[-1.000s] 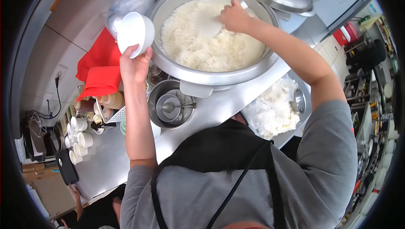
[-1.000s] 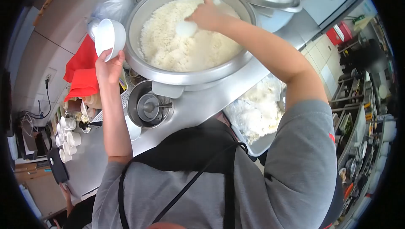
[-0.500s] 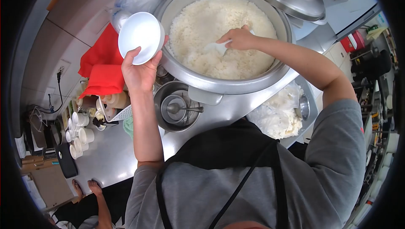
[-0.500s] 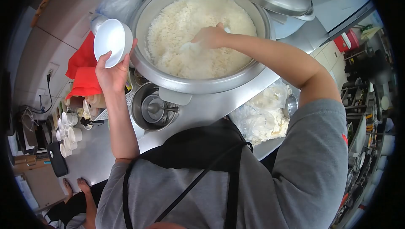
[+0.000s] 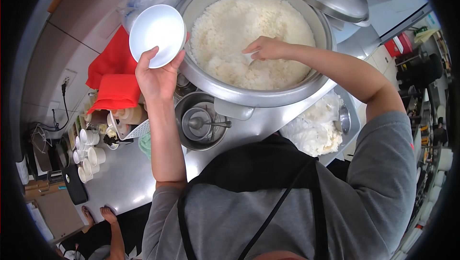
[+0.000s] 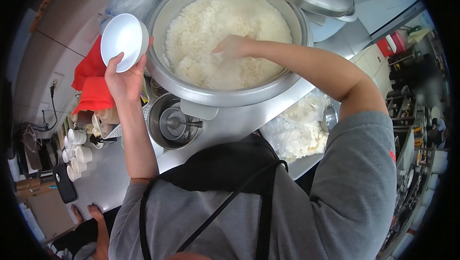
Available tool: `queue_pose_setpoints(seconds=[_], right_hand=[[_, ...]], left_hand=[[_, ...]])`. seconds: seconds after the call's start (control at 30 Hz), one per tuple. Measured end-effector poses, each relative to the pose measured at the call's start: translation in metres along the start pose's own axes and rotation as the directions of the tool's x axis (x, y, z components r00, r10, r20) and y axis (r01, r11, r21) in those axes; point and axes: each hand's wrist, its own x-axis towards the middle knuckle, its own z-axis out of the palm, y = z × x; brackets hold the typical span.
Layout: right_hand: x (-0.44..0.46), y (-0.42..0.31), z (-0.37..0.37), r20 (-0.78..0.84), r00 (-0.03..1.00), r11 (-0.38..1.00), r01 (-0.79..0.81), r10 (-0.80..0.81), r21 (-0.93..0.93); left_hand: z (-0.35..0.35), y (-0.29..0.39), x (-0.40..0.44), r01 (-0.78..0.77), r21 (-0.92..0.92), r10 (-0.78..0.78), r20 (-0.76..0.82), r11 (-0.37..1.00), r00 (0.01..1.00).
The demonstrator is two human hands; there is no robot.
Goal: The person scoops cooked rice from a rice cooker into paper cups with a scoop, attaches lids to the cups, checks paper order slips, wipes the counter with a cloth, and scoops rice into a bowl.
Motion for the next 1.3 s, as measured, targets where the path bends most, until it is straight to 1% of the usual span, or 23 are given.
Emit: queue_pose_setpoints(seconds=[0.2, 0.27, 0.3, 0.4, 0.5, 0.53, 0.57, 0.63, 0.7, 0.73, 0.8, 0.83, 0.87, 0.9, 0.93, 0.97, 1.0, 1.07, 1.1, 1.17, 1.2, 1.27, 1.3], right_hand=[[-0.002, -0.004, 0.010, -0.001, 0.992, 0.990, 0.127, -0.127, 0.067], [-0.005, -0.013, 0.020, -0.040, 0.989, 0.989, 0.141, -0.143, -0.048], [-0.006, -0.015, 0.018, -0.040, 0.989, 0.989, 0.143, -0.145, -0.047], [-0.012, -0.020, 0.007, 0.047, 0.987, 0.978, 0.158, -0.153, -0.132], [-0.026, -0.017, -0.005, 0.040, 0.994, 0.989, 0.101, -0.097, -0.105], [-0.030, -0.013, -0.010, 0.036, 0.987, 0.988, 0.153, -0.154, 0.022], [-0.034, -0.010, -0.014, 0.025, 0.977, 0.968, 0.204, -0.210, 0.149], [-0.042, -0.008, -0.031, -0.017, 0.977, 0.961, 0.214, -0.214, 0.176], [-0.046, -0.012, -0.056, -0.063, 0.973, 0.952, 0.230, -0.222, 0.201], [-0.048, -0.017, -0.072, -0.099, 0.973, 0.966, 0.219, -0.207, 0.133], [-0.056, -0.035, -0.095, -0.139, 0.970, 0.976, 0.211, -0.202, 0.057], [-0.060, -0.052, -0.102, -0.277, 0.914, 0.950, 0.252, -0.297, -0.185], [-0.060, -0.066, -0.105, -0.380, 0.828, 0.874, 0.243, -0.413, -0.420], [-0.058, -0.078, -0.101, -0.382, 0.823, 0.869, 0.246, -0.421, -0.429], [-0.056, -0.091, -0.094, -0.356, 0.728, 0.636, 0.142, -0.586, -0.758], [-0.057, -0.099, -0.092, -0.256, 0.642, 0.310, -0.030, -0.723, -0.950], [-0.057, -0.103, -0.094, -0.257, 0.634, 0.304, -0.036, -0.729, -0.952], [-0.059, -0.110, -0.100, -0.243, 0.520, 0.208, -0.125, -0.819, -0.970], [-0.063, -0.111, -0.105, -0.244, 0.516, 0.207, -0.129, -0.821, -0.970], [-0.076, -0.111, -0.113, -0.389, 0.456, 0.360, -0.153, -0.800, -0.920], [-0.076, -0.110, -0.106, -0.387, 0.457, 0.359, -0.152, -0.801, -0.921], [-0.073, -0.106, -0.085, -0.281, 0.544, 0.345, 0.017, -0.791, -0.938], [-0.069, -0.101, -0.088, -0.281, 0.545, 0.345, 0.017, -0.790, -0.938]], left_hand=[[0.002, -0.005, 0.005, 0.010, 0.019, -0.011, 0.021, 1.000, 1.000], [0.002, -0.006, 0.007, 0.009, 0.005, -0.009, 0.012, 1.000, 1.000], [0.003, -0.006, 0.007, 0.006, -0.008, -0.006, 0.002, 1.000, 1.000], [0.010, -0.004, 0.005, 0.023, -0.085, -0.018, 0.059, 0.996, 0.998], [0.010, -0.001, 0.006, 0.030, -0.100, -0.024, 0.062, 0.995, 0.998], [0.010, 0.000, 0.008, 0.022, -0.102, -0.015, 0.065, 0.995, 0.998], [0.008, 0.000, 0.010, 0.030, -0.054, -0.027, 0.069, 0.998, 0.997], [0.004, -0.004, 0.016, 0.027, -0.002, -0.027, 0.079, 1.000, 0.996], [0.003, -0.014, 0.021, -0.005, 0.381, 0.061, -0.136, 0.924, 0.989], [0.011, -0.017, 0.020, -0.019, 0.382, 0.073, -0.128, 0.924, 0.989], [0.031, -0.032, 0.017, 0.130, 0.583, 0.000, -0.217, 0.802, 0.976], [0.037, -0.041, 0.018, 0.120, 0.583, 0.009, -0.213, 0.803, 0.977], [0.042, -0.051, 0.021, 0.235, 0.314, -0.187, -0.177, 0.920, 0.966], [0.045, -0.061, 0.024, 0.362, 0.028, -0.358, -0.080, 0.932, 0.930], [0.046, -0.070, 0.027, 0.350, 0.031, -0.347, -0.073, 0.936, 0.935], [0.045, -0.078, 0.029, 0.349, -0.209, -0.372, -0.083, 0.914, 0.924], [0.047, -0.082, 0.032, 0.328, -0.436, -0.401, -0.084, 0.838, 0.912], [0.048, -0.087, 0.035, 0.289, -0.445, -0.370, -0.104, 0.848, 0.923], [0.049, -0.086, 0.036, 0.256, -0.460, -0.350, -0.133, 0.851, 0.927], [0.047, -0.083, 0.038, 0.243, -0.469, -0.346, -0.147, 0.849, 0.927], [0.047, -0.083, 0.039, 0.230, -0.481, -0.342, -0.160, 0.846, 0.926], [0.041, -0.079, 0.043, 0.241, -0.466, -0.347, -0.156, 0.851, 0.925], [0.038, -0.076, 0.045, 0.255, -0.448, -0.353, -0.149, 0.857, 0.924]])
